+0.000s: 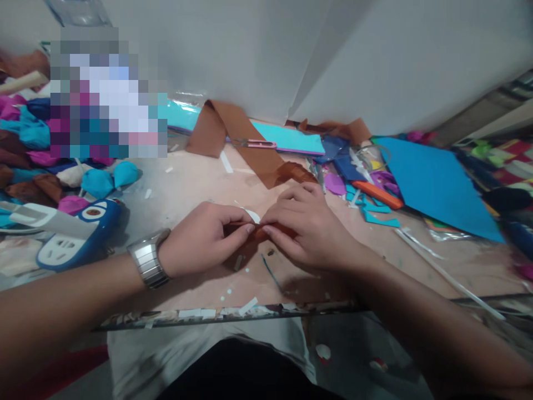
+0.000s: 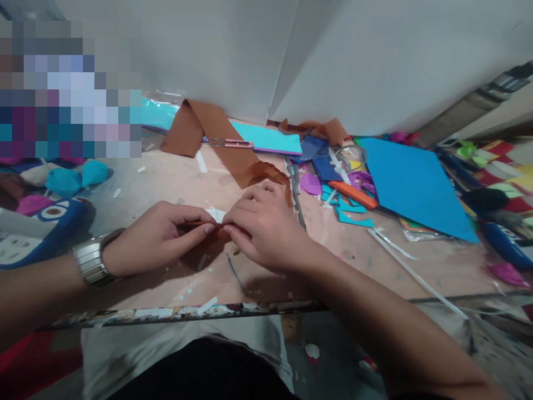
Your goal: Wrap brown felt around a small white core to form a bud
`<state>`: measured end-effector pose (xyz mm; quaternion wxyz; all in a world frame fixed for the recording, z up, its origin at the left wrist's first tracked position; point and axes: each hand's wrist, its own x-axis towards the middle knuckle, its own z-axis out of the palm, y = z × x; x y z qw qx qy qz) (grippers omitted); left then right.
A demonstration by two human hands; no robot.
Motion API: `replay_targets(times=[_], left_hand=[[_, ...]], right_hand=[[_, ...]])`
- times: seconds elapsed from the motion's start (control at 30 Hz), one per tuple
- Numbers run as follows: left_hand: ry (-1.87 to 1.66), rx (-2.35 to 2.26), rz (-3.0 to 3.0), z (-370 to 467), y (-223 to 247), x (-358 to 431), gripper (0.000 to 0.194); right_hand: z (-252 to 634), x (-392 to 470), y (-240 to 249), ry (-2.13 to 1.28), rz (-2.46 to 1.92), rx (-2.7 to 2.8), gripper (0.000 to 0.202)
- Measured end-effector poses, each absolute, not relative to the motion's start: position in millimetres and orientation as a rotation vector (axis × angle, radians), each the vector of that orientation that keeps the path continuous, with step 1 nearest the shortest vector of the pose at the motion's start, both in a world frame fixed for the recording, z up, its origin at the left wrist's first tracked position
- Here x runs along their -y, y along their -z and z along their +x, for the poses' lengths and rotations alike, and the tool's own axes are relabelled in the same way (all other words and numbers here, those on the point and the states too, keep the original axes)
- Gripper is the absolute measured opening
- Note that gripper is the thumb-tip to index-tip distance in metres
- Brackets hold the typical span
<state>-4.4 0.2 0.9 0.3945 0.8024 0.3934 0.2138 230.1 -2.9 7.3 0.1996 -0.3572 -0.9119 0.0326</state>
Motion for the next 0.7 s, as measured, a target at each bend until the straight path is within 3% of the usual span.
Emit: replay_targets(times=[0.27,0.7], left_hand=[[-0.569,-1.014,2.043,-3.0,3.1,0.8,0.027],[-0.522,-0.996,1.955,-2.0,4.9,3.8,0.029]], right_hand=[[228.5,11.5,-3.8,0.125,-1.013,2.5,0.016],[226.3,10.0,0.9,-0.013,-0.989,2.483,0.013]])
